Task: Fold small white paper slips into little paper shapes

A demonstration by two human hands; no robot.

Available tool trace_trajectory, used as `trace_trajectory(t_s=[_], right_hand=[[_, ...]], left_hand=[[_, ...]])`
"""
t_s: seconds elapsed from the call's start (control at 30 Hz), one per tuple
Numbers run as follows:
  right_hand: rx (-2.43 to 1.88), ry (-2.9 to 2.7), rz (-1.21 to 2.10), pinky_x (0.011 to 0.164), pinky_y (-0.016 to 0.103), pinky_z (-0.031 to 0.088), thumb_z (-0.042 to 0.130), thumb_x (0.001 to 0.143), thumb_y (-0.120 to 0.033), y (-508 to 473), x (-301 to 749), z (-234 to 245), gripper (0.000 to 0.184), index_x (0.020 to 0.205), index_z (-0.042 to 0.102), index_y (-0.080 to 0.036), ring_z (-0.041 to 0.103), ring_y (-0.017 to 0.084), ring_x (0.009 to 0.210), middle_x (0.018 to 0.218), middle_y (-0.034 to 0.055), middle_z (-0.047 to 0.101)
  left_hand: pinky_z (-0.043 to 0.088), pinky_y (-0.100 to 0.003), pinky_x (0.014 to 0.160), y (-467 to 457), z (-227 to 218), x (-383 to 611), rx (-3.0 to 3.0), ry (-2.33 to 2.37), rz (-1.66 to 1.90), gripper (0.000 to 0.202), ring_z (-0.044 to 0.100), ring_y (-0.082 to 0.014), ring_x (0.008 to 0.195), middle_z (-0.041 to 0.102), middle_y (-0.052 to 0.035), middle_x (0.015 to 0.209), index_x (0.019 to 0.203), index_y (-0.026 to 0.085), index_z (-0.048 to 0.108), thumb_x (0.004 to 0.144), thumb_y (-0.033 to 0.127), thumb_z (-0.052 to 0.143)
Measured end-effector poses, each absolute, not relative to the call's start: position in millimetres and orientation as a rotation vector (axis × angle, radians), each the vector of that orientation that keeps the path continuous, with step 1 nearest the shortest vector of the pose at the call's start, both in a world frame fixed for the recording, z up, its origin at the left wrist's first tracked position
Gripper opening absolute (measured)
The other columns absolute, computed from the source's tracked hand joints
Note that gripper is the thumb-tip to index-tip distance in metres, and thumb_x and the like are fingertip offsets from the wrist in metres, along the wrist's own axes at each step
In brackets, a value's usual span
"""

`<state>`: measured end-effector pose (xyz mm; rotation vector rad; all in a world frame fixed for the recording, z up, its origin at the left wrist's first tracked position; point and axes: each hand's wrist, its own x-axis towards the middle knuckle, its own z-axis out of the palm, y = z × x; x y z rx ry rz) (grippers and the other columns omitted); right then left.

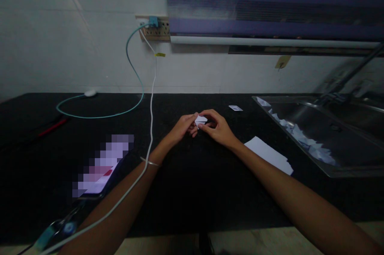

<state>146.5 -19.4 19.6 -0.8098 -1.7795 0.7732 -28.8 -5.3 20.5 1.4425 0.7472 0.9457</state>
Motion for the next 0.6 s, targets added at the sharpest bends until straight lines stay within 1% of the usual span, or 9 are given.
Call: trace_trajectory(t_s=[0.07, 0.2, 0.3, 0.43, 0.5, 0.57, 0.6], right_hand=[[-0.826, -1.739, 0.776, 0.071, 0.029, 0.056, 0.071, 0.08, -0.031, -17.5, 146.5, 18.0, 0.03, 0.109, 0.063, -0.024, 0.06, 0.022, 0.104, 0.113, 0.0068, 0.059], [-0.851, -1.686, 0.77, 0.072, 0.03, 0.057, 0.071, 0.08, -0.032, -15.9, 147.0, 16.4, 0.036, 0.113, 0.06, -0.026, 0.06, 0.021, 0.101, 0.117, 0.0069, 0.059], [-0.851, -1.682, 0.733, 0.074, 0.032, 0.058, 0.069, 0.082, -0.033, -17.5, 147.4, 18.1, 0.037, 0.117, 0.059, -0.027, 0.06, 0.021, 0.1, 0.121, 0.0068, 0.058], [-0.819, -1.758, 0.655, 0.075, 0.035, 0.058, 0.068, 0.084, -0.034, -21.7, 147.0, 23.1, 0.028, 0.111, 0.064, -0.027, 0.058, 0.023, 0.108, 0.12, 0.0078, 0.057], [-0.802, -1.795, 0.622, 0.077, 0.038, 0.059, 0.071, 0.082, -0.036, -24.0, 146.5, 25.6, 0.031, 0.111, 0.065, -0.028, 0.057, 0.025, 0.112, 0.124, 0.0083, 0.055], [-0.804, -1.819, 0.588, 0.081, 0.041, 0.058, 0.075, 0.078, -0.037, -25.6, 146.3, 27.3, 0.036, 0.113, 0.066, -0.029, 0.055, 0.026, 0.115, 0.128, 0.0085, 0.053], [-0.808, -1.826, 0.569, 0.084, 0.043, 0.057, 0.075, 0.078, -0.037, -25.9, 146.4, 27.7, 0.036, 0.112, 0.066, -0.029, 0.055, 0.026, 0.116, 0.129, 0.0086, 0.052]], left_hand=[[0.034, -0.019, 0.042, -2.6, 17.5, -28.2, 1.419, 0.73, 0.954, 0.047, 0.048, -0.0077, 0.04, 0.049, 0.0053, 0.048, 0.078, 0.016, 0.052, 0.091, 0.061, 0.046], [0.034, -0.018, 0.042, 0.3, 14.7, -28.4, 1.511, 0.73, 0.996, 0.042, 0.049, -0.0069, 0.041, 0.05, 0.0065, 0.051, 0.076, 0.018, 0.047, 0.087, 0.057, 0.056], [0.033, -0.018, 0.041, 0.0, 16.1, -29.6, 1.51, 0.739, 1.006, 0.043, 0.048, -0.0065, 0.04, 0.05, 0.007, 0.051, 0.074, 0.018, 0.045, 0.084, 0.057, 0.058], [0.033, -0.018, 0.042, 1.2, 15.6, -32.3, 1.45, 0.694, 1.021, 0.04, 0.049, -0.0069, 0.041, 0.051, 0.0061, 0.052, 0.075, 0.018, 0.045, 0.083, 0.054, 0.06], [0.032, -0.019, 0.042, 3.0, 13.7, -33.5, 1.437, 0.684, 1.031, 0.04, 0.049, -0.0071, 0.041, 0.051, 0.0058, 0.051, 0.075, 0.018, 0.046, 0.082, 0.055, 0.061], [0.033, -0.019, 0.042, 5.0, 11.9, -34.0, 1.439, 0.69, 1.031, 0.041, 0.048, -0.0071, 0.04, 0.051, 0.0057, 0.051, 0.074, 0.018, 0.046, 0.081, 0.056, 0.06], [0.033, -0.019, 0.042, 5.8, 11.2, -34.0, 1.444, 0.695, 1.025, 0.041, 0.048, -0.0072, 0.04, 0.051, 0.0057, 0.05, 0.074, 0.018, 0.046, 0.081, 0.056, 0.061]])
